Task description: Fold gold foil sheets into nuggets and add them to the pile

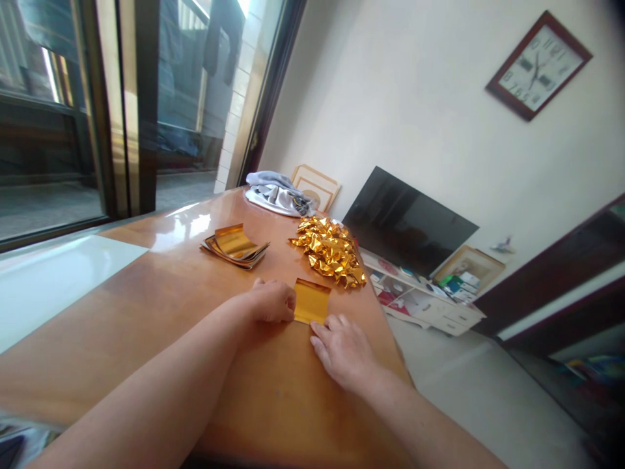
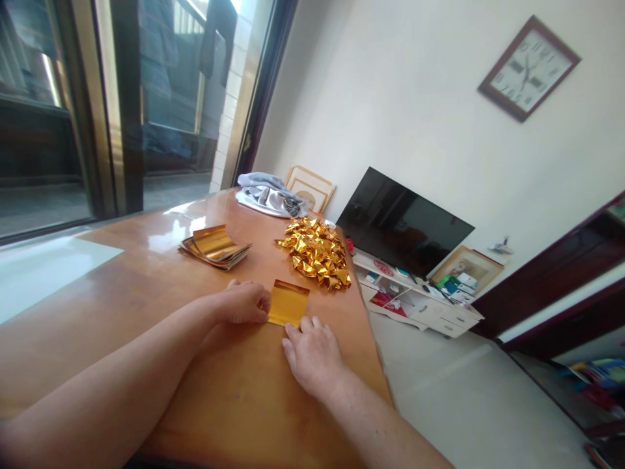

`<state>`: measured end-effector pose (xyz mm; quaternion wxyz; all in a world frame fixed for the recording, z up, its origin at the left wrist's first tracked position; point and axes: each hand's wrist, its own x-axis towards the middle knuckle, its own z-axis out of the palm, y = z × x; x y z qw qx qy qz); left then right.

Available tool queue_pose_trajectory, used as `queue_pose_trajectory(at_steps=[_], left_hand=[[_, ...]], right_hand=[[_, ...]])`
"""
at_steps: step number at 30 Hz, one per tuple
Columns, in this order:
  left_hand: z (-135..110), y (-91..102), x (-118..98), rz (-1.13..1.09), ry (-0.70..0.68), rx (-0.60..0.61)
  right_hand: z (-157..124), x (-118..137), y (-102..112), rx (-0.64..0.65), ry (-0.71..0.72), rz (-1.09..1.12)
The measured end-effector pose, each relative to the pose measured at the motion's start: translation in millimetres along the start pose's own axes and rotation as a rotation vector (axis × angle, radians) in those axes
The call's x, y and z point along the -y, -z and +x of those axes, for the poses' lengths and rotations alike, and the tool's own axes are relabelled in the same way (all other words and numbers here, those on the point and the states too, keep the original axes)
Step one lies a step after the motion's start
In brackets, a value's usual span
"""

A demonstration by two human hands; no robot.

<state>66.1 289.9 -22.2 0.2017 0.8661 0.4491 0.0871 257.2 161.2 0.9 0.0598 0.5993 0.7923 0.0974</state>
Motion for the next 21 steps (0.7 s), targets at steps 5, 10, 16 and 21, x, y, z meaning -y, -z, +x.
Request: queue_pose_trajectory(at_steps=[5,10,16,21], left_hand=[[1.5,-1.7,2.9,-0.018,-0.005,-0.004],[2.7,-2.1,5.2,-0.046,-0.008,0.007],[4.3,-2.7,8.8,-0.073,-0.007,0.023],[4.0,-3.8,8.9,-0.091,-0.007,0.006]], right_hand=[[-6.8,-11.3,-5.7,-0.002,-0.048,0.003],[-10.7,-22.3,-12.5,0.016,-0.074,0.031],[-15.1,-29.2,-16.8,0.000,-0.086,0.065],[-16.4,-29.1,-20.0,-0.024,-0.092,0.083]])
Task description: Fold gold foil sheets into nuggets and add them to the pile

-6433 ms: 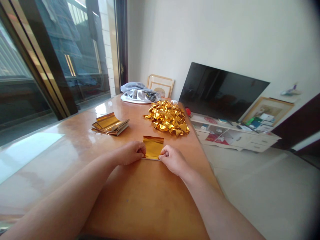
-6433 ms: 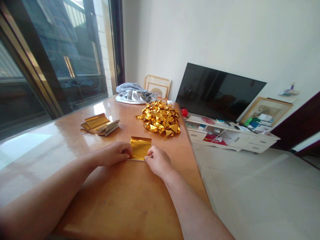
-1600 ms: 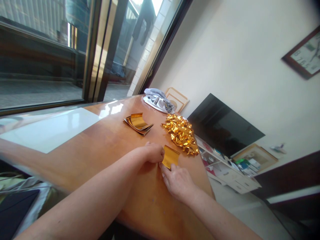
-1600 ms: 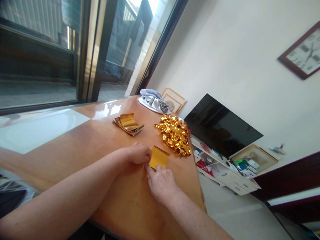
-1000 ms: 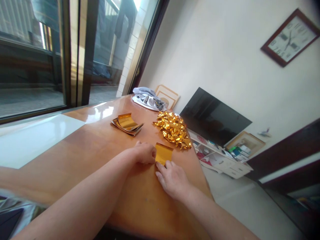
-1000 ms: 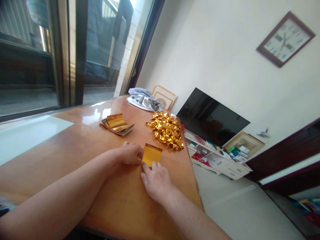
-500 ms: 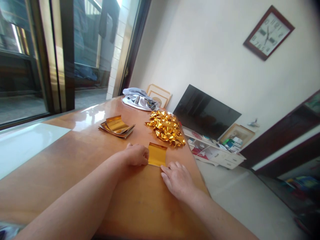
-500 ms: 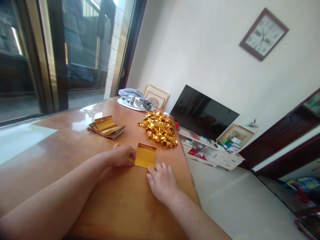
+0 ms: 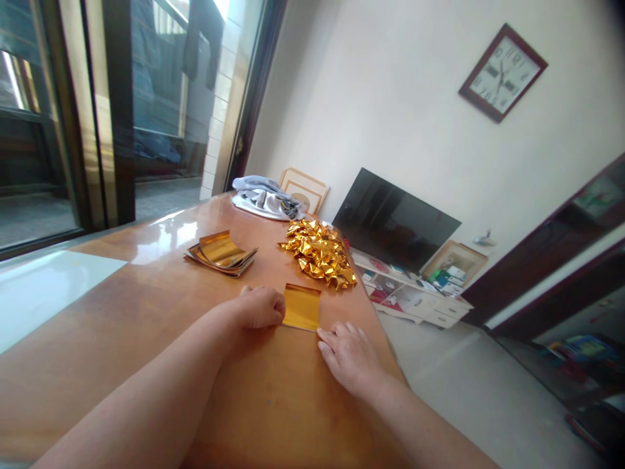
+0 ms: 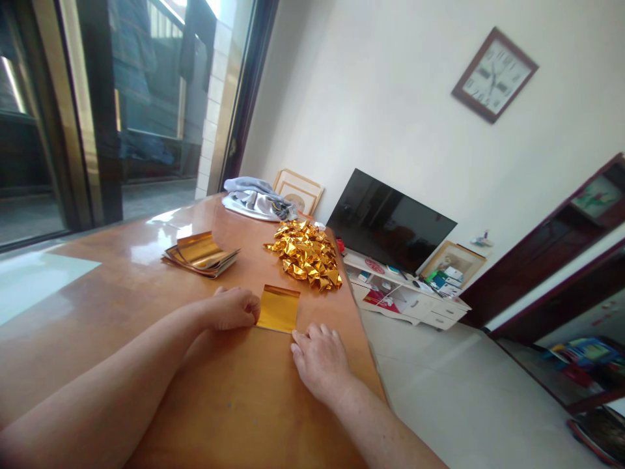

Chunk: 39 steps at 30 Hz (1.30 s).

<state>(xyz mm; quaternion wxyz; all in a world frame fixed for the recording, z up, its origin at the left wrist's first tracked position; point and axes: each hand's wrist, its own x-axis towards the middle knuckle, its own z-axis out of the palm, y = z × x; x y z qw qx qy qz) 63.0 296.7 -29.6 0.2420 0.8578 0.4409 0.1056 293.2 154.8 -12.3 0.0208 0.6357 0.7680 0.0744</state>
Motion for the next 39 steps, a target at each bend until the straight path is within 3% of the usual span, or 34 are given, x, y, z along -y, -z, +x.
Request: queue_pose_trajectory(at_steps=[7,11,17,24,31,36,39], left_hand=[[1.1,-5.4,-1.0,-0.007,0.016,-0.075],[3.6,-9.3,2.9,0.000,0.020,-0.091],[4.1,-11.2,6.2,0.021,0.023,-0.102],[3.7,-10.3,6.4,0.032,0.010,-0.101],[0.9,-8.2,3.9,0.015,0.009,-0.104],[1.8,-6.5,0.8,-0.035,0.038,-0.139],[5.8,-6.2,-0.9,-0.199,0.066,-0.265]], right_hand=[[6.7,-3.7,-0.2,-0.031,-0.018,0.063],[15.9,-5.1,1.3,-0.138,-0.068,0.149],[35.5,-1.4,-10.7,-0.265,-0.018,0.259],[47.8,-2.3,-22.2,-0.148,-0.018,0.302],[52.2,-4.4,-28.5,-0.139,-0.079,0.381],[57.7,-8.5,-34.3,-0.152,-0.131,0.619],[58.5,-4.7,-29.6,-0.190,-0.214,0.916]])
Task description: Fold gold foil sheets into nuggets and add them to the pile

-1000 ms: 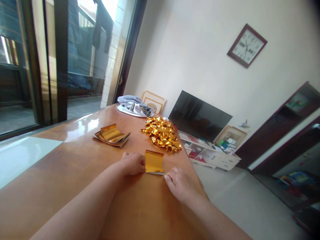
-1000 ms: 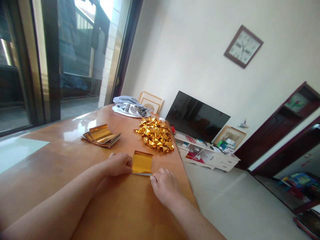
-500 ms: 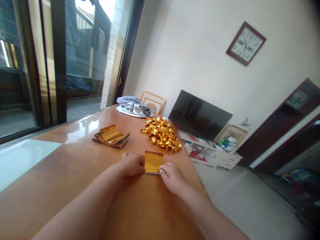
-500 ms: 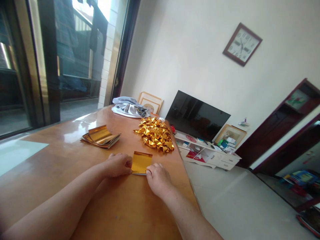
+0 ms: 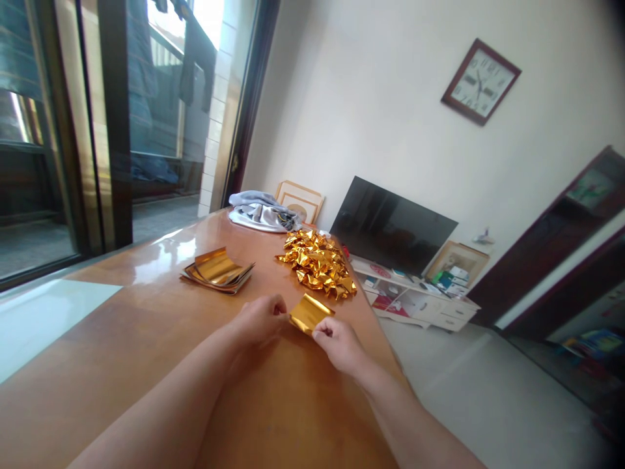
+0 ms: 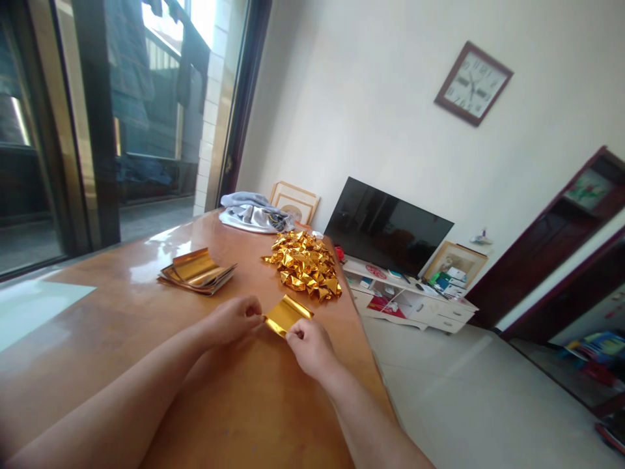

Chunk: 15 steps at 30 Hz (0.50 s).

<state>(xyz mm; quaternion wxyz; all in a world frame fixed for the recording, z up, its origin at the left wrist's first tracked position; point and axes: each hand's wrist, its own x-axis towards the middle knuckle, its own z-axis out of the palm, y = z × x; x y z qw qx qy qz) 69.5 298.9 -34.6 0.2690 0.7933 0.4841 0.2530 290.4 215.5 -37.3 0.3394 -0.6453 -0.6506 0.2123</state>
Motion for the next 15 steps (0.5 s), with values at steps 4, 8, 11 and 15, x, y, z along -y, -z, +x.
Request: queue_pose_trajectory(at_steps=[4,8,11,15], left_hand=[[0.4,-0.4,-5.6,-0.359,0.075,-0.115],[-6.9,1.2,-14.6,-0.624,0.016,0.056],[-11.2,2.3,-19.2,-0.704,-0.047,0.131],[-11.7,1.9,-20.4,-0.787,-0.076,0.145]], right_hand=[[-3.3,18.0,-1.1,-0.047,-0.078,0.362],[-4.6,30.4,-8.5,-0.079,-0.105,0.526],[-3.5,34.1,-15.3,-0.105,-0.092,0.604],[-1.9,37.2,-20.1,-0.144,-0.143,0.671]])
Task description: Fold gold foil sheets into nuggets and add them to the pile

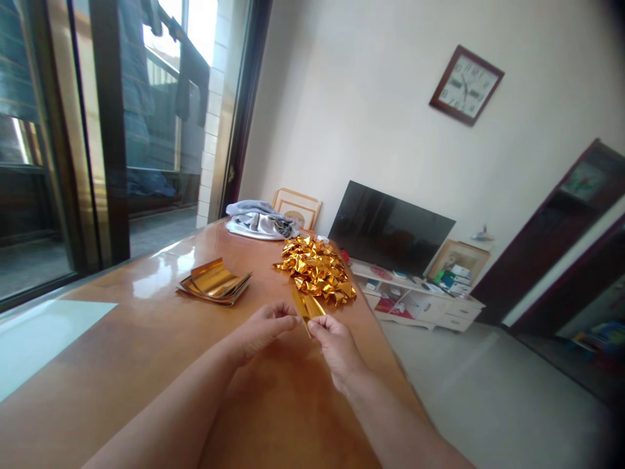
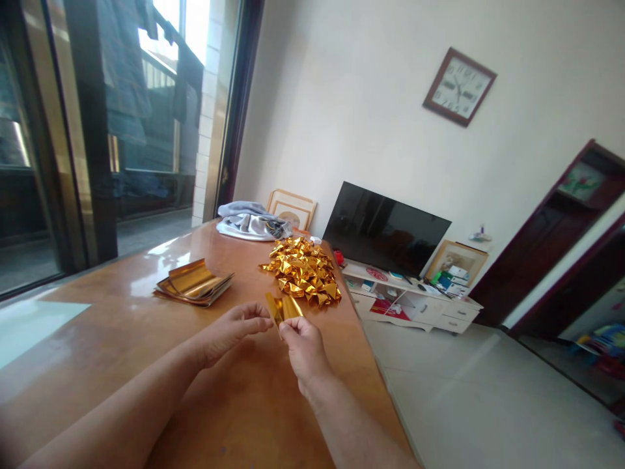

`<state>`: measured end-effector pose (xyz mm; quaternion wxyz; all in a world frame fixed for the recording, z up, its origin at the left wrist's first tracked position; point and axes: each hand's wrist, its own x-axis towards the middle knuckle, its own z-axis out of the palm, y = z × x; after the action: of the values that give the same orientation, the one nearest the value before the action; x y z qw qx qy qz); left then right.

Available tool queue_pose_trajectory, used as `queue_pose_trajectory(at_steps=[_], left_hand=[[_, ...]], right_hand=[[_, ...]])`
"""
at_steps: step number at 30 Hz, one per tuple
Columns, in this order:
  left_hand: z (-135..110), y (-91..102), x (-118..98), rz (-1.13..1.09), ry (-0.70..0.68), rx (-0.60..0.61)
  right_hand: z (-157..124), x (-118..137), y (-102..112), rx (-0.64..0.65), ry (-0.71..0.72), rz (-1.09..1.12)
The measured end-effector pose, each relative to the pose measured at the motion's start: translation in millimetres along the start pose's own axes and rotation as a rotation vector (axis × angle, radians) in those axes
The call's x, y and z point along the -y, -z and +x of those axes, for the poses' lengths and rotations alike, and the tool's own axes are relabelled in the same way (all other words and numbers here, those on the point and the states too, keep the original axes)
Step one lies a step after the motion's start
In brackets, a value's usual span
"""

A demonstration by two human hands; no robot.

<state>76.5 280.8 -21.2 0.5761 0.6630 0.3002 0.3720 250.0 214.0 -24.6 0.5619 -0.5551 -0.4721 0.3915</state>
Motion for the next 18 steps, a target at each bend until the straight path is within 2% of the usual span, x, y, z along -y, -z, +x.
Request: queue_pose_trajectory(at_steps=[8,14,18], left_hand=[[5.8,-0.3,7.9,-0.121,-0.012,-0.066],[5.8,-0.1,2.1,-0.169,-0.016,-0.082],[7.3,-1.7,0.6,-0.083,-0.107,-0.173]], right_hand=[[-6.7,-0.7,-10.3,0.040,-0.040,0.055],[-9.3,-0.8,-15.4,0.079,-0.075,0.060],[-2.1,-5.7,-11.1,0.015,-0.152,0.113]])
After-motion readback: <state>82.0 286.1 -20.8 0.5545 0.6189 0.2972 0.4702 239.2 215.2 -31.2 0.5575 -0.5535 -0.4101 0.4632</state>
